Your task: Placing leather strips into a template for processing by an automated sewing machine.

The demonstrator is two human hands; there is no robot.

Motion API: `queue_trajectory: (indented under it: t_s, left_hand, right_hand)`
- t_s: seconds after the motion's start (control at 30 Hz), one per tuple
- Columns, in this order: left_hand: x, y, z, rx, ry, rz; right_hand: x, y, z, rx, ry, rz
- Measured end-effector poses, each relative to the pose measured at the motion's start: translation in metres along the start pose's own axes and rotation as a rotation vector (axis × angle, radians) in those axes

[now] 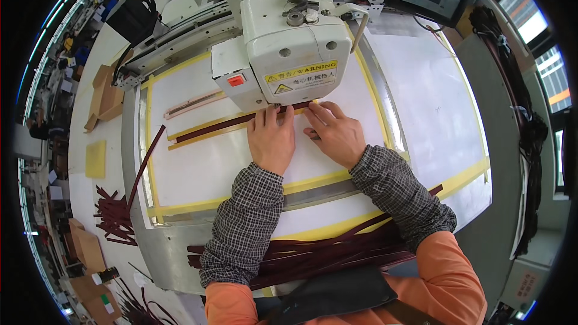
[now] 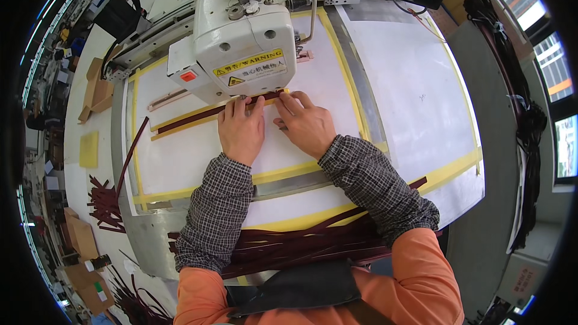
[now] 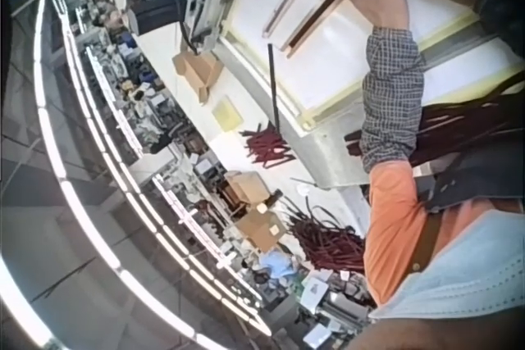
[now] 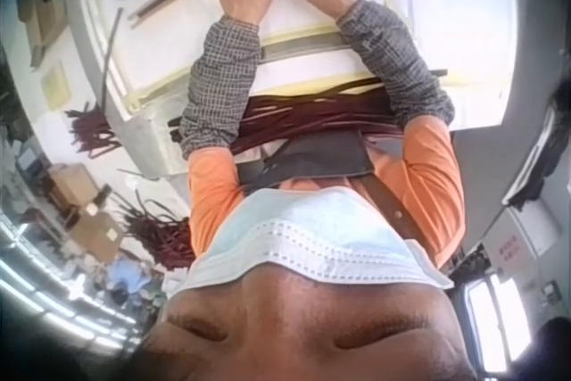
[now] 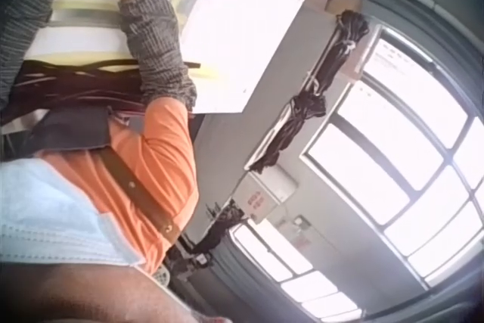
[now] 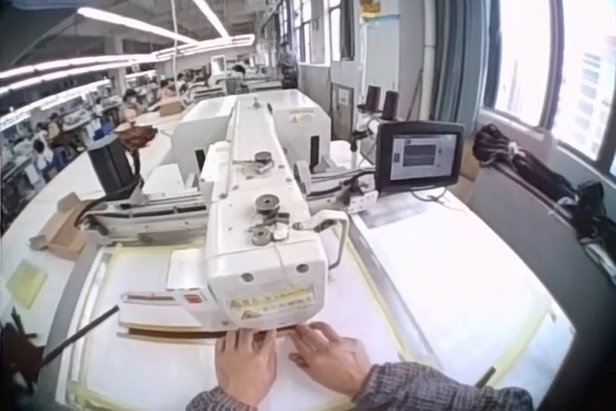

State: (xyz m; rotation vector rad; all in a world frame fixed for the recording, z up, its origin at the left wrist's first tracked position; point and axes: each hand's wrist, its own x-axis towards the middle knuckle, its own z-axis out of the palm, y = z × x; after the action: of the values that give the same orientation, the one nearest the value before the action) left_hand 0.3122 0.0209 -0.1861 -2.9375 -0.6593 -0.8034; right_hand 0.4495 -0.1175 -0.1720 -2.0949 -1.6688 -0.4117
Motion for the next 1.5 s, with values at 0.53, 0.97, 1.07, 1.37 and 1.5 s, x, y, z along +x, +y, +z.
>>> queue_trajectory:
  t_s: [0.53, 0.97, 1.07, 1.37, 1.5]
  left_hand:
    - [0.001, -0.002, -0.001, 0.032, -0.008, -0.006]
    - [0.002, 0.005, -0.009, -0.115, -0.015, 0.107]
    - [0.003, 0.0, -0.007, -0.105, 0.005, 0.107]
    - [0.014, 0.023, 0.003, -0.176, 0.018, 0.115]
    - [0.041, 0.043, 0.018, -0.086, -0.141, -0.055]
  right_hand:
    - [0.001, -0.007, 0.003, 0.011, -0.007, -0.006]
    - [0.008, 0.011, -0.013, -0.04, -0.131, 0.161]
    - [0.01, 0.019, -0.024, -0.022, -0.198, 0.214]
    - [0.011, 0.076, -0.011, 0.305, 0.002, 0.222]
    - [0.009, 0.053, -0.007, 0.036, -0.064, 0.22]
